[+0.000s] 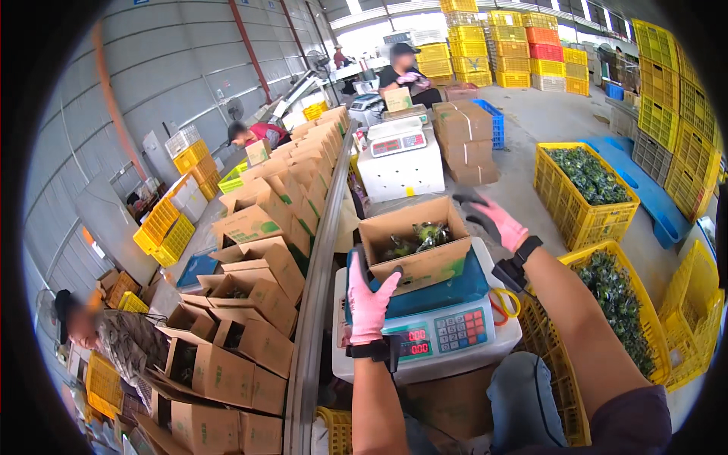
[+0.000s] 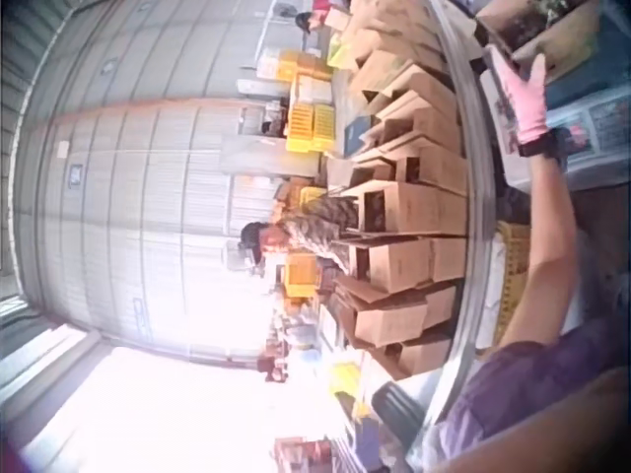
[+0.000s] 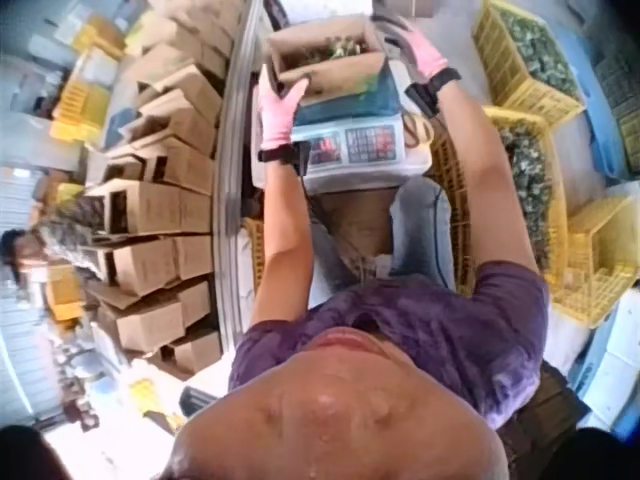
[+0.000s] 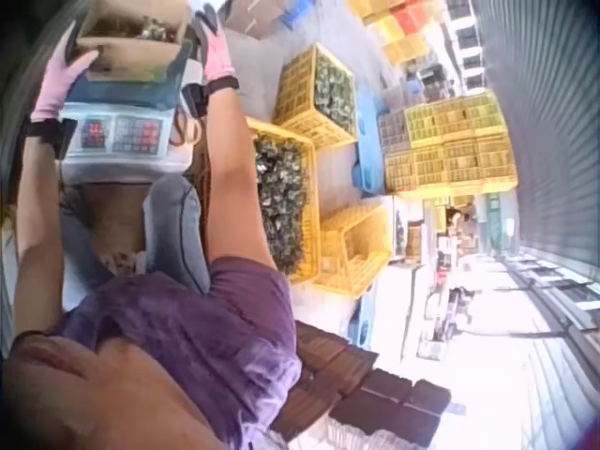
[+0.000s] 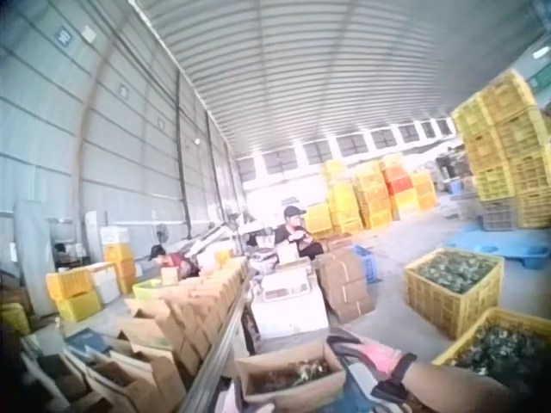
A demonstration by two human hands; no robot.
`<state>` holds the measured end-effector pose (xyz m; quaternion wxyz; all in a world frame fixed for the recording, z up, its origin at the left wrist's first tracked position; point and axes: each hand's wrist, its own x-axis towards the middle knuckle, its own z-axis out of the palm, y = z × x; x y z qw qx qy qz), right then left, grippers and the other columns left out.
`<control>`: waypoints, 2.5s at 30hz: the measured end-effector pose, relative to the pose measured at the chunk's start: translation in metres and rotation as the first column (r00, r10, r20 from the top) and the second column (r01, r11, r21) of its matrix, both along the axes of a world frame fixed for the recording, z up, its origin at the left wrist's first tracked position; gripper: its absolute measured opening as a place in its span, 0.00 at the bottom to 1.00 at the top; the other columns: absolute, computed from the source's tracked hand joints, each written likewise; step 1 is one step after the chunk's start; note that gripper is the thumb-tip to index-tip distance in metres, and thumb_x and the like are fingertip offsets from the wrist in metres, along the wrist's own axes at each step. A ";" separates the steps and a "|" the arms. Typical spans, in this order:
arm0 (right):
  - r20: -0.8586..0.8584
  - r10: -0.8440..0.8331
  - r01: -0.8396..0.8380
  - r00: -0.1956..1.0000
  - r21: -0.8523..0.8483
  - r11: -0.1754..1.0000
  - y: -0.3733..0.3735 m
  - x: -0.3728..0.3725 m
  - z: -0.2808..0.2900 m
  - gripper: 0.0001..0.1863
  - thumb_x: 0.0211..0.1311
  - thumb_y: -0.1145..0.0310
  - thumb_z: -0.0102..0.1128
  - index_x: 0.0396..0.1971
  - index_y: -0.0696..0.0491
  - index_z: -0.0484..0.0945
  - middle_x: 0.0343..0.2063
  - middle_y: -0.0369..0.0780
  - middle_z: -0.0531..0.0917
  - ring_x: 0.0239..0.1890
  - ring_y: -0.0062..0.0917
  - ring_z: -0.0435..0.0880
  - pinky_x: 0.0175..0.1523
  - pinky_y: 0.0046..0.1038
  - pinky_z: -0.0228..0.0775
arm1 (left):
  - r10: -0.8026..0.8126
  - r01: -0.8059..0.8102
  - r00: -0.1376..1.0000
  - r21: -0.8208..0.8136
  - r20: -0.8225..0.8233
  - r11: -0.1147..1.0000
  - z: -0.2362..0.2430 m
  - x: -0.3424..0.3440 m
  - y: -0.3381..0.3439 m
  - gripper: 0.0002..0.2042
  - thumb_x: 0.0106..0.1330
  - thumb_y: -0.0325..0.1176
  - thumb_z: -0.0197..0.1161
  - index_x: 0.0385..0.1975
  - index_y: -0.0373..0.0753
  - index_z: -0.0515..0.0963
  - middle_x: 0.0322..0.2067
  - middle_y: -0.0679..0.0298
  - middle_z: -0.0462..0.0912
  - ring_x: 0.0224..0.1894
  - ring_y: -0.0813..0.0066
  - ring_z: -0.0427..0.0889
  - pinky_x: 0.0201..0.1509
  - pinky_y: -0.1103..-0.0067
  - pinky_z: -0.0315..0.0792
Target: The person packs pre-packaged green vegetables from a yellow crate into cardboard boxes. They place the boxes on a digital scale to weigh them, then move the filled boxes onto a conveyor belt. The process is repeated continuously.
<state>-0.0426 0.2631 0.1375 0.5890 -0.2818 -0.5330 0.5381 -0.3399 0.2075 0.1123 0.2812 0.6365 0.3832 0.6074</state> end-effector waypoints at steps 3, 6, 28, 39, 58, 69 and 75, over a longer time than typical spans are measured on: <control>-0.138 0.139 -0.162 0.981 -0.171 0.972 0.027 -0.008 -0.030 0.27 0.60 0.71 0.57 0.60 0.55 0.63 0.54 0.36 0.72 0.55 0.19 0.71 0.60 0.20 0.61 | 0.086 -0.090 0.991 -0.035 -0.103 0.995 0.000 -0.002 0.011 0.37 0.48 0.39 0.72 0.59 0.36 0.64 0.62 0.46 0.57 0.64 0.57 0.58 0.67 0.71 0.53; 0.235 0.110 -0.096 0.966 -0.069 0.993 0.035 -0.046 -0.016 0.24 0.56 0.71 0.62 0.53 0.56 0.70 0.48 0.38 0.77 0.49 0.20 0.75 0.54 0.21 0.66 | -0.020 -0.006 0.991 -0.197 -0.130 0.980 -0.021 -0.013 0.036 0.31 0.48 0.39 0.71 0.55 0.39 0.70 0.62 0.47 0.57 0.64 0.57 0.56 0.65 0.72 0.56; -0.405 0.082 -0.176 0.910 -0.201 0.964 -0.005 -0.008 -0.078 0.22 0.66 0.58 0.48 0.54 0.55 0.68 0.49 0.41 0.77 0.52 0.26 0.75 0.59 0.29 0.65 | -0.196 0.645 0.495 -0.207 0.847 0.736 -0.045 0.063 0.026 0.35 0.63 0.61 0.48 0.64 0.44 0.56 0.60 0.60 0.63 0.58 0.61 0.66 0.62 0.67 0.61; 0.273 0.148 -0.218 0.951 0.245 0.945 -0.145 -0.052 0.034 0.37 0.64 0.60 0.48 0.66 0.59 0.44 0.66 0.45 0.53 0.68 0.32 0.50 0.69 0.31 0.44 | -0.125 0.407 0.384 -0.046 0.915 0.912 0.054 -0.010 -0.163 0.33 0.66 0.61 0.42 0.61 0.40 0.60 0.56 0.62 0.69 0.54 0.70 0.70 0.59 0.73 0.64; 0.737 0.455 -0.828 0.499 0.252 0.501 -0.435 -0.475 0.003 0.14 0.65 0.67 0.44 0.47 0.58 0.65 0.31 0.53 0.79 0.35 0.48 0.78 0.39 0.42 0.70 | 0.968 -0.933 0.219 -0.265 0.123 0.245 -0.098 -0.304 -0.548 0.22 0.67 0.47 0.52 0.53 0.37 0.70 0.46 0.61 0.77 0.44 0.71 0.75 0.54 0.75 0.67; 0.779 0.360 -0.704 0.513 0.141 0.697 -0.431 -0.519 -0.065 0.09 0.59 0.69 0.48 0.36 0.60 0.68 0.29 0.55 0.79 0.35 0.48 0.78 0.40 0.43 0.70 | 0.921 -0.888 0.321 -0.268 0.221 0.374 -0.051 -0.289 -0.508 0.21 0.68 0.32 0.52 0.59 0.32 0.62 0.51 0.57 0.72 0.49 0.74 0.70 0.56 0.80 0.62; 0.737 0.330 -0.735 0.589 0.319 0.598 -0.381 -0.389 0.002 0.23 0.59 0.61 0.53 0.48 0.64 0.70 0.34 0.54 0.80 0.39 0.44 0.80 0.43 0.38 0.72 | 0.994 -0.998 -0.036 -0.056 -0.107 -0.043 -0.048 -0.280 -0.489 0.26 0.66 0.33 0.55 0.60 0.27 0.59 0.57 0.49 0.67 0.57 0.61 0.66 0.63 0.72 0.56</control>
